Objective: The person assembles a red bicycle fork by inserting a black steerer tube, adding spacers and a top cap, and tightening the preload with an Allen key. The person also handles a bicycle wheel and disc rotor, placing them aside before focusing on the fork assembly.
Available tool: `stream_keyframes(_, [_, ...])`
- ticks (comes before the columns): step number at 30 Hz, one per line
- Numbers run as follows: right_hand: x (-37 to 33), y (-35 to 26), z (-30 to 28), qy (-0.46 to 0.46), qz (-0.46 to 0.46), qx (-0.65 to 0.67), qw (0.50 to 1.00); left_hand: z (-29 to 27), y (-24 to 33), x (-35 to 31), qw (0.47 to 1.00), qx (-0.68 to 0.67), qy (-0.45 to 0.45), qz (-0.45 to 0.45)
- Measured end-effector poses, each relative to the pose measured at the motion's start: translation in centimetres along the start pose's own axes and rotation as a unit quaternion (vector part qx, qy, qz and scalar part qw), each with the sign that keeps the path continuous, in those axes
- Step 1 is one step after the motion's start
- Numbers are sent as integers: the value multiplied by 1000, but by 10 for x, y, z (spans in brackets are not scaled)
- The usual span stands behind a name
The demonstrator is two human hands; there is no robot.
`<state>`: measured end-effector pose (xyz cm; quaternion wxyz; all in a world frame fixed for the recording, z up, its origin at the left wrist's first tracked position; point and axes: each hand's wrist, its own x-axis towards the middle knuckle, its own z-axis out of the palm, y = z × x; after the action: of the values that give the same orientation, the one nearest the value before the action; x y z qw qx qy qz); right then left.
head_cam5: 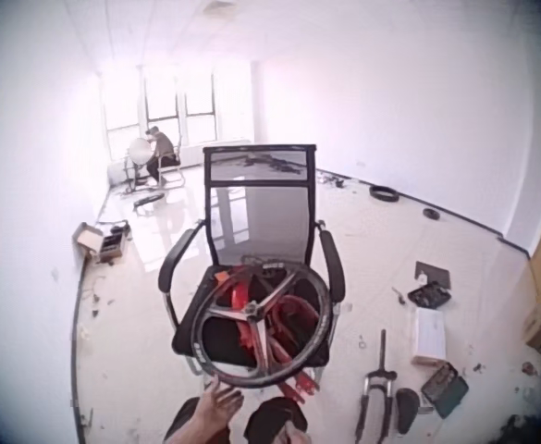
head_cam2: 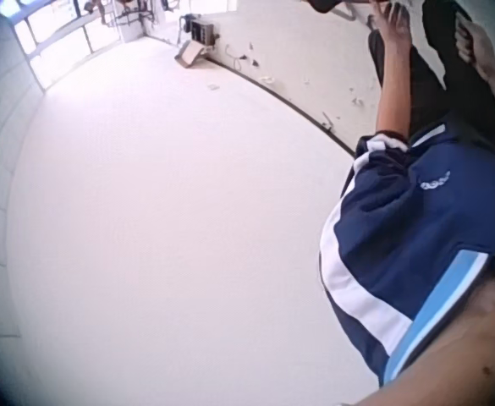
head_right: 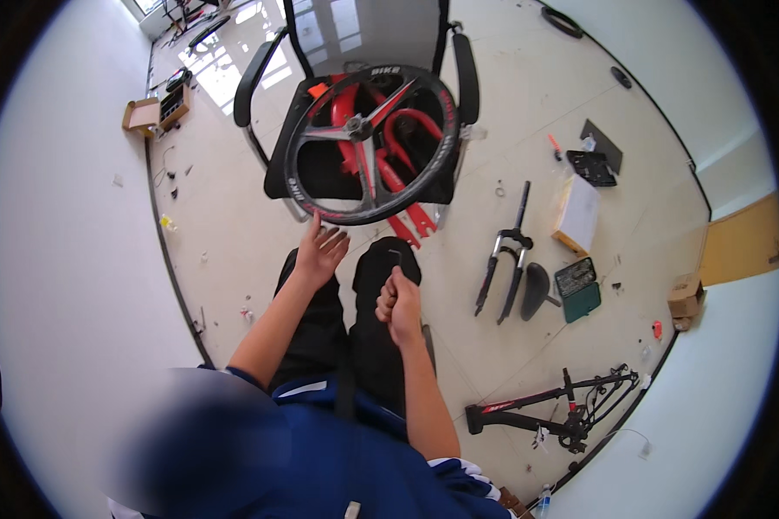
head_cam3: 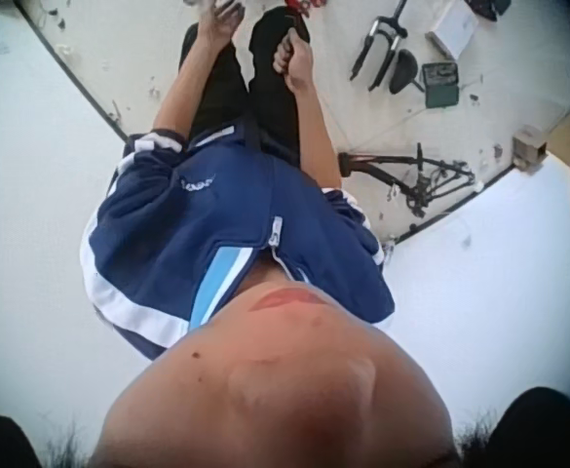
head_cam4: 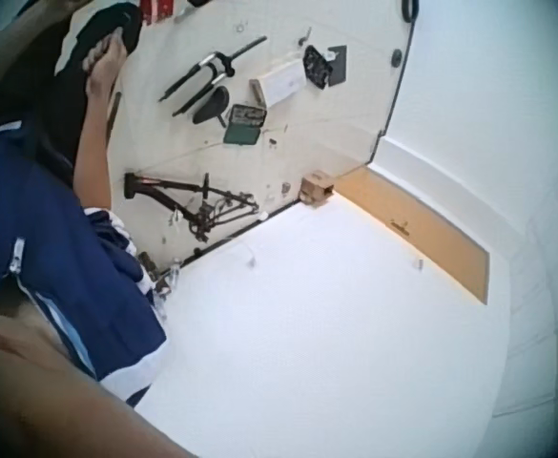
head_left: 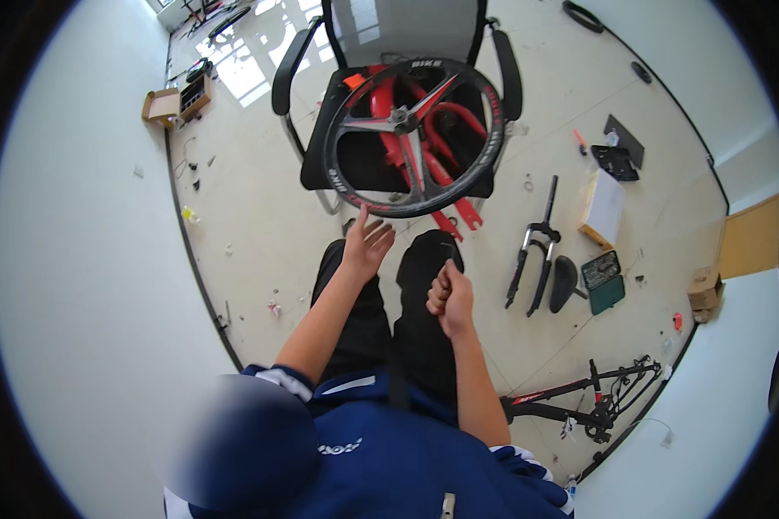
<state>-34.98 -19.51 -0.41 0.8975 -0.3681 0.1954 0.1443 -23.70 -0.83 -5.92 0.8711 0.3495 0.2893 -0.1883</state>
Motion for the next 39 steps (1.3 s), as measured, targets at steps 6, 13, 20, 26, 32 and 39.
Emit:
stream_keyframes(6, [9, 3, 8, 13, -24, -88, 996, 29, 31, 67, 978, -205, 27, 28])
stream_keyframes(13, [17, 4, 10, -19, 15, -39, 999, 17, 50, 86, 962, -255, -54, 81])
stream_keyframes(20, [18, 6, 5, -24, 11, -46, 999, 47, 72, 66, 950, -270, -91, 129])
stream_keyframes(26, [19, 11, 6, -27, 9, -38, 999, 74, 89, 46, 960, -204, -65, 182])
stream_keyframes(32, [17, 12, 8, -32, 6, -51, 998, 81, 88, 40, 956, -236, -62, 163])
stream_keyframes(39, [14, 8, 1, -26, -7, -30, 999, 41, 93, 27, 881, -420, -181, 122])
